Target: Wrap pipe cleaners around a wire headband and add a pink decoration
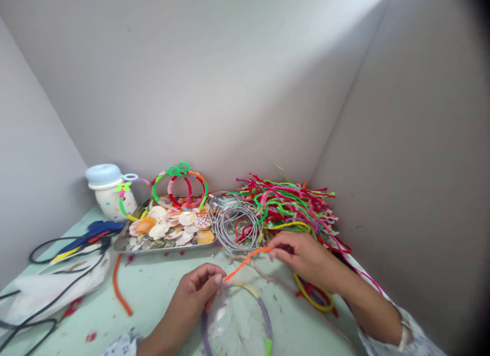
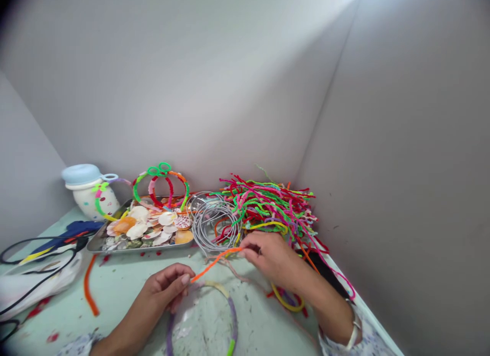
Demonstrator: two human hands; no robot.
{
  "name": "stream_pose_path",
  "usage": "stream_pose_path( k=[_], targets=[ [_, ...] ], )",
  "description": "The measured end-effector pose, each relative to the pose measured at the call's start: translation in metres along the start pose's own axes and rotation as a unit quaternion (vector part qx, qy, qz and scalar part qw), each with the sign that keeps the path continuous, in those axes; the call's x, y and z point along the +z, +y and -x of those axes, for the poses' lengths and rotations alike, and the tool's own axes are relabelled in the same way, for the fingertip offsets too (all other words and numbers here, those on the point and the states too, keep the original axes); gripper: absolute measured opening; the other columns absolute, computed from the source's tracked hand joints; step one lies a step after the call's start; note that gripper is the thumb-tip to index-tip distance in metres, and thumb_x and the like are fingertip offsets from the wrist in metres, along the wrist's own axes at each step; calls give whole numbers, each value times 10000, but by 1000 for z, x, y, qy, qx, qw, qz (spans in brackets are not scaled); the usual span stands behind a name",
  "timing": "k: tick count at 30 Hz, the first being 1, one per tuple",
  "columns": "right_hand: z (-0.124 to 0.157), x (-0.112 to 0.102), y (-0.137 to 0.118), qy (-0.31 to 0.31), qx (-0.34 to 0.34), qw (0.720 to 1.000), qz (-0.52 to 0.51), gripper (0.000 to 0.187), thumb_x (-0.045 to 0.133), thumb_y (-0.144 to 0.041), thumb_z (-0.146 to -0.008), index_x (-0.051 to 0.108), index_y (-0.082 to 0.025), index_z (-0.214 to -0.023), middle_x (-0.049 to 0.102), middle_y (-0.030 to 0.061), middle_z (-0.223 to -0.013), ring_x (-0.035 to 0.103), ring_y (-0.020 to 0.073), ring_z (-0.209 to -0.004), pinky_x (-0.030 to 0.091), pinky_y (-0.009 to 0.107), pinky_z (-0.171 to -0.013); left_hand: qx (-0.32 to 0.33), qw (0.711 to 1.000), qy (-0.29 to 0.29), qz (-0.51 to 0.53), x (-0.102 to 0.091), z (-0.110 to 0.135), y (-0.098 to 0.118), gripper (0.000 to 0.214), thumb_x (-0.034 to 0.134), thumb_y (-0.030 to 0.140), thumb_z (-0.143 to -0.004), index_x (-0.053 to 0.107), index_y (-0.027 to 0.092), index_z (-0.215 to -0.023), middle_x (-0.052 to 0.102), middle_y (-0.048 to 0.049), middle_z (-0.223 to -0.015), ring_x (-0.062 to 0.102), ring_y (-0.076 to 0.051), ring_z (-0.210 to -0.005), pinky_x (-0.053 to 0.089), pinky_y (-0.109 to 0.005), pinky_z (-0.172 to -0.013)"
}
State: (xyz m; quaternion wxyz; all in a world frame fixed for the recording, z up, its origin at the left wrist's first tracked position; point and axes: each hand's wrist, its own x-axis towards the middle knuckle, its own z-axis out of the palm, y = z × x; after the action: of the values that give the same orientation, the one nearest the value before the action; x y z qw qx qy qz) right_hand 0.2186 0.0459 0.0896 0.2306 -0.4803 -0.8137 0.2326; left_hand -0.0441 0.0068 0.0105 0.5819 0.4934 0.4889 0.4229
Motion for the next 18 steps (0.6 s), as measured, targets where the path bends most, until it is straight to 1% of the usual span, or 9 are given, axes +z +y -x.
stream_pose_path(
  k=[2, 3, 4, 6, 8, 10, 13, 16, 18],
  targets=[
    [2, -18, 9, 30, 30, 999, 19, 199, 505, -295, -885, 681, -206, -863, 684, 15, -817, 595, 164, -738, 426, 250, -664, -10, 1000, 6, 15, 0, 0, -1, 416, 688, 540, -730, 643, 146, -856, 518, 38, -569, 365, -61, -433, 237, -187, -431],
    [4, -27, 14, 43, 48, 997, 35, 222, 487, -323, -889, 673, -204, -868, 670, 13, -773, 577, 163, -694, 416, 250, -627, -16, 1000, 5, 21, 0, 0, -1, 432, 688, 554, -722, 640, 149, -865, 531, 35, -575, 371, -60, -426, 230, -187, -428],
    [6, -35, 20, 42, 66, 996, 53, 239, 477, -346, -889, 665, -202, -862, 650, 7, -726, 552, 158, -643, 399, 247, -581, -20, 999, 3, 24, 0, -1, -2, 441, 689, 562, -716, 637, 151, -865, 540, 31, -581, 376, -59, -421, 224, -187, -427],
    [11, -46, 33, 18, 94, 991, 95, 227, 483, -338, -876, 661, -206, -825, 627, -3, -664, 534, 154, -597, 376, 240, -539, -25, 999, 1, 26, 0, -1, -2, 442, 693, 567, -709, 635, 151, -848, 544, 28, -579, 382, -59, -416, 219, -189, -427],
    [14, -47, 44, -12, 115, 983, 140, 180, 510, -249, -839, 663, -204, -756, 640, 2, -652, 542, 154, -595, 364, 239, -538, -23, 999, 3, 23, 0, -1, -1, 429, 698, 557, -708, 638, 150, -832, 539, 30, -573, 384, -60, -415, 221, -192, -430],
    [15, -42, 51, -29, 135, 976, 168, 156, 543, -173, -785, 669, -195, -695, 662, 17, -650, 553, 155, -585, 355, 244, -539, -18, 1000, 4, 18, 1, -2, 0, 414, 697, 546, -717, 635, 149, -815, 535, 33, -572, 380, -58, -416, 221, -192, -433],
    [13, -34, 55, -29, 141, 975, 170, 125, 589, -157, -742, 707, -195, -758, 701, 37, -721, 587, 169, -617, 366, 252, -556, -13, 1000, -3, 13, 2, -1, 1, 408, 692, 543, -723, 620, 148, -792, 534, 35, -575, 368, -55, -420, 225, -191, -434],
    [11, -39, 53, -9, 127, 978, 163, 169, 563, -176, -769, 718, -212, -825, 716, 33, -772, 614, 180, -669, 393, 261, -593, -16, 1000, -7, 8, 2, -1, 1, 412, 697, 545, -714, 611, 147, -777, 529, 36, -573, 360, -55, -422, 225, -188, -430],
    [7, -48, 49, 44, 114, 978, 169, 182, 526, -208, -811, 708, -218, -812, 714, 29, -761, 615, 186, -673, 405, 271, -611, -19, 1000, -6, 6, 2, 0, 1, 412, 701, 543, -708, 610, 145, -765, 527, 35, -571, 360, -56, -424, 229, -187, -428]
  ],
)
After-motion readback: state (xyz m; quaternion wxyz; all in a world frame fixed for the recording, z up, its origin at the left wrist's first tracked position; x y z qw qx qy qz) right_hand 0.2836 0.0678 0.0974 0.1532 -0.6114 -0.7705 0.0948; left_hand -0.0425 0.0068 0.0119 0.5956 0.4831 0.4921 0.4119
